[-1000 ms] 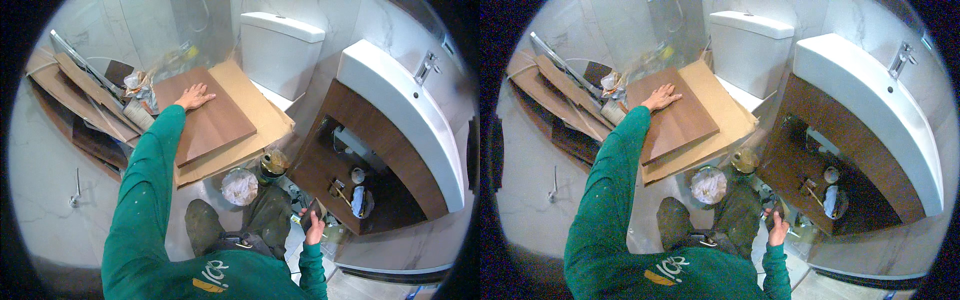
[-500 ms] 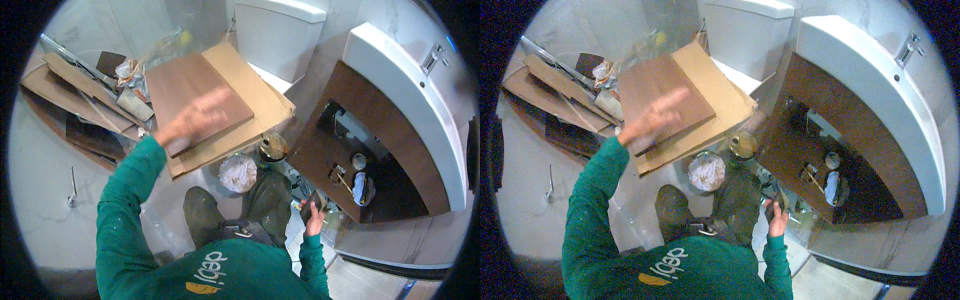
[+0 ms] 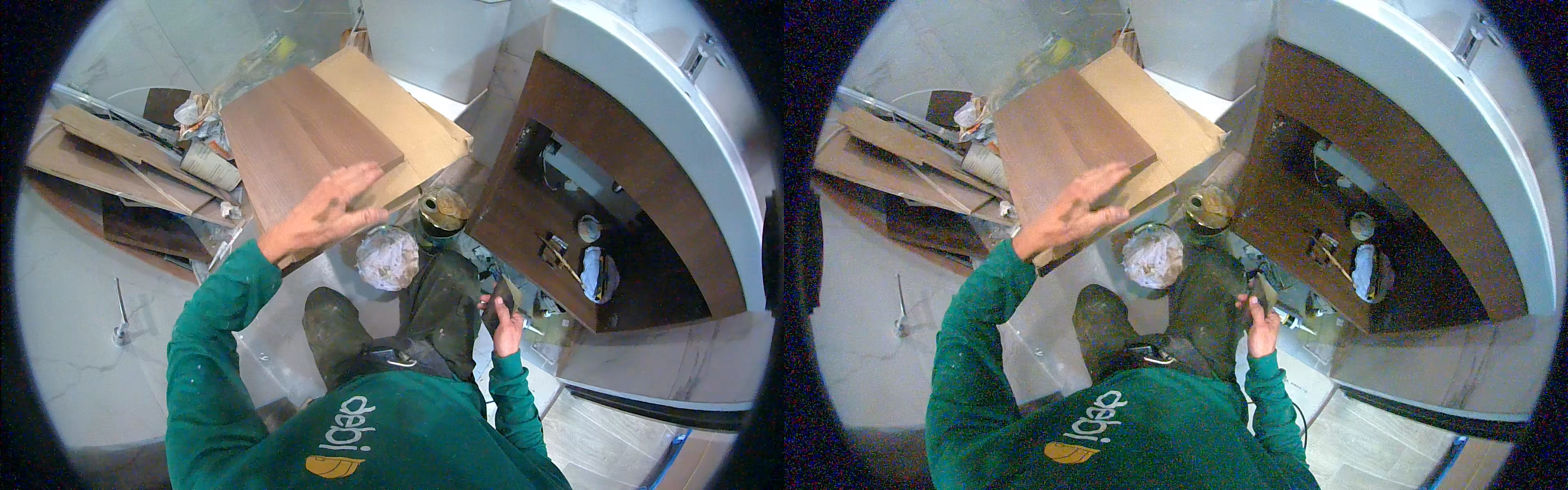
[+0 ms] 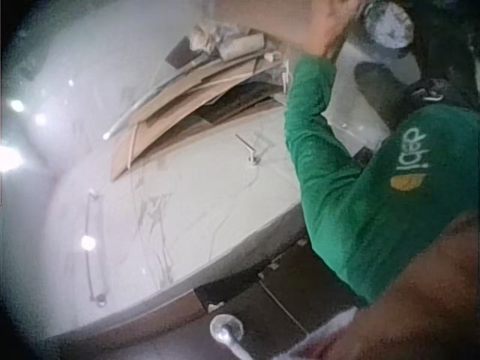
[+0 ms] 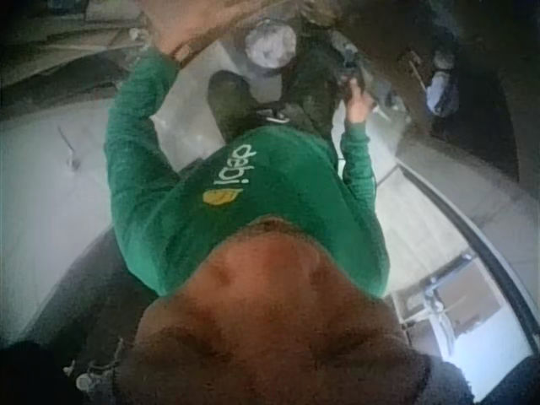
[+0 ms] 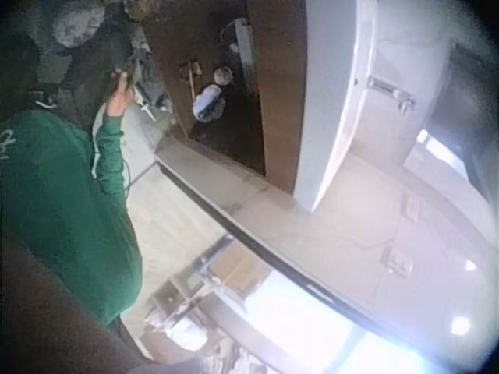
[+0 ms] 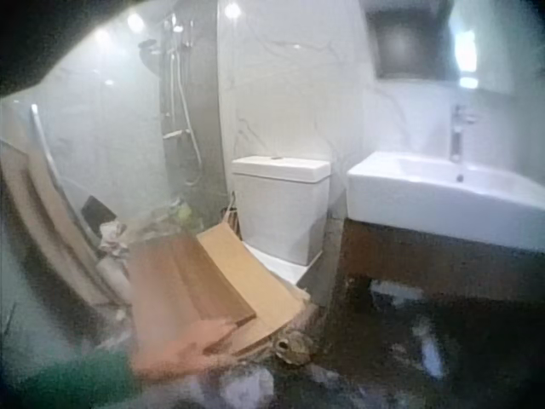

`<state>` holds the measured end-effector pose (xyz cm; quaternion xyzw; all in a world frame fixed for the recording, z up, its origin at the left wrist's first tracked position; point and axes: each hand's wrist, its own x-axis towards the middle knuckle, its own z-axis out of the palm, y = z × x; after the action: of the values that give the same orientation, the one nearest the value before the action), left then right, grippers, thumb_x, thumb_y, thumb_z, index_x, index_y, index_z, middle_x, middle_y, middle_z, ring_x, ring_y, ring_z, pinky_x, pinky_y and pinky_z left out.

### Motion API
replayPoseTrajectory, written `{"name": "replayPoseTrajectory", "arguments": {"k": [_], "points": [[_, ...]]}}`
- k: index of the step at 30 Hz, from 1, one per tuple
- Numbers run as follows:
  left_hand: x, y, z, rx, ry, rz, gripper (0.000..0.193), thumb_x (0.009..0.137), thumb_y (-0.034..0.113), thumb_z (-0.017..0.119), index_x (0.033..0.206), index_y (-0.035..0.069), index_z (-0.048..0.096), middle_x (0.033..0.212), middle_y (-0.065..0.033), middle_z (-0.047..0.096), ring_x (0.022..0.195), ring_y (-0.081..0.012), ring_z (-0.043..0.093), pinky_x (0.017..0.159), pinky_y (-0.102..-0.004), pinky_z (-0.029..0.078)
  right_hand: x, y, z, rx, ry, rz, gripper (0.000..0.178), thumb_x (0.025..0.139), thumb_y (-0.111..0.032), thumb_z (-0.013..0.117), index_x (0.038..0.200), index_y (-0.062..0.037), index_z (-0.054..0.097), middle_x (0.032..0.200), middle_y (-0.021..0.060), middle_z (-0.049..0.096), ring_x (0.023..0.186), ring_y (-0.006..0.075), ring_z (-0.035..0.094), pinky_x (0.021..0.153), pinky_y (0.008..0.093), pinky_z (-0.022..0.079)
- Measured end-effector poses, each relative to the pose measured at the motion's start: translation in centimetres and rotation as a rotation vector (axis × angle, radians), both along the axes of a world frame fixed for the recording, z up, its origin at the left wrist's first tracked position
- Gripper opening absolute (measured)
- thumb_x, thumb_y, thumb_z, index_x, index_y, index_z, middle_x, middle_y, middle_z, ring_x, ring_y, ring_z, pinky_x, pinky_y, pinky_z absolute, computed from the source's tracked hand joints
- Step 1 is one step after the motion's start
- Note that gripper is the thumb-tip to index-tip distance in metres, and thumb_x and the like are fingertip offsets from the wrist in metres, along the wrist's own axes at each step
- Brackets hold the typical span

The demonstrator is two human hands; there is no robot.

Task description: The person sits on the floor and sands a wooden panel with a sanding block, then uses a pencil to mark the edge. The person later moves to a bathroom area and handles a white strip and a utility knife.

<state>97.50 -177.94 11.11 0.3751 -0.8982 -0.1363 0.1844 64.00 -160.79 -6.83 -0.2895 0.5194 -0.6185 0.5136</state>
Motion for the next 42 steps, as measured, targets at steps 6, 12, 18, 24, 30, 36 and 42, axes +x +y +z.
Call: {"name": "replayPoseTrajectory", "arguments": {"k": [6, 12, 18, 24, 30, 36, 42], "points": [[0.5, -3.2, -1.0, -0.172, -0.210, 0.141, 0.064, 0.089, 0.039, 0.064, 0.137, 0.000, 0.046, 0.145, -0.0237, 0.040, 0.135, -0.0394, 0.037, 0.113, -0.0461, 0.030, -0.4, 0.6, 0.0, 0.022, 0.043, -0.022, 0.032, 0.096, -0.021, 0.056, 0.119, 0.0012, 0.060, 0.096, 0.0101, 0.069, 0.082, 0.0182, 0.064, 0.078, 0.0310, 0.049], [0.0, -2.2, -2.3, -0.344, -0.286, 0.069, 0.063, 0.087, 0.034, 0.064, 0.138, 0.002, 0.044, 0.142, -0.0250, 0.041, 0.132, -0.0403, 0.040, 0.110, -0.0484, 0.032, -0.4, 1.1, -0.5, 0.008, 0.020, -0.015, 0.030, 0.096, -0.019, 0.056, 0.119, 0.0001, 0.059, 0.096, 0.0096, 0.069, 0.083, 0.0174, 0.063, 0.078, 0.0306, 0.049], [1.6, 1.2, -1.9, -0.315, -0.269, 0.159, 0.063, 0.087, 0.033, 0.064, 0.137, 0.000, 0.043, 0.142, -0.0233, 0.041, 0.131, -0.0392, 0.041, 0.110, -0.0492, 0.031, -0.8, 0.9, -1.3, 0.012, -0.002, -0.010, 0.032, 0.096, -0.020, 0.056, 0.121, 0.0004, 0.057, 0.097, 0.0103, 0.069, 0.083, 0.0175, 0.063, 0.079, 0.0309, 0.049], [2.2, 8.3, -1.2, -0.384, -0.097, 0.312, 0.058, 0.080, 0.022, 0.072, 0.128, -0.003, 0.051, 0.133, -0.0225, 0.051, 0.125, -0.0387, 0.048, 0.105, -0.0458, 0.038, -0.3, 0.2, -1.9, 0.028, -0.006, 0.025, 0.039, 0.095, -0.019, 0.056, 0.126, 0.0039, 0.054, 0.097, 0.0132, 0.069, 0.080, 0.0218, 0.066, 0.077, 0.0329, 0.050], [2.0, 13.3, -3.0, -0.052, 0.534, 0.540, 0.035, 0.078, 0.013, 0.075, 0.107, -0.004, 0.066, 0.101, -0.0170, 0.070, 0.098, -0.0263, 0.067, 0.086, -0.0363, 0.053, 0.8, -1.5, -1.5, -0.016, -0.016, 0.068, 0.036, 0.094, -0.015, 0.059, 0.125, 0.0042, 0.056, 0.097, 0.0136, 0.069, 0.082, 0.0217, 0.065, 0.079, 0.0325, 0.050], [10.2, 9.2, -2.8, -0.130, 1.043, 0.964, 0.036, 0.084, 0.017, 0.072, 0.109, -0.007, 0.063, 0.097, -0.0129, 0.070, 0.089, -0.0182, 0.068, 0.079, -0.0292, 0.053, 2.4, -3.4, -0.5, -0.034, 0.118, 0.132, 0.034, 0.092, -0.012, 0.060, 0.121, 0.0051, 0.059, 0.099, 0.0136, 0.070, 0.084, 0.0201, 0.066, 0.079, 0.0310, 0.050], [11.2, 5.8, -4.2, 0.407, 1.170, 0.933, 0.089, 0.073, 0.030, 0.080, 0.137, -0.012, 0.034, 0.113, -0.0221, 0.063, 0.098, -0.0258, 0.065, 0.081, -0.0351, 0.052, 4.3, -3.7, 0.2, -0.086, 0.032, 0.136, 0.034, 0.091, -0.009, 0.062, 0.121, 0.0055, 0.059, 0.098, 0.0135, 0.070, 0.081, 0.0206, 0.066, 0.078, 0.0317, 0.051]]}}
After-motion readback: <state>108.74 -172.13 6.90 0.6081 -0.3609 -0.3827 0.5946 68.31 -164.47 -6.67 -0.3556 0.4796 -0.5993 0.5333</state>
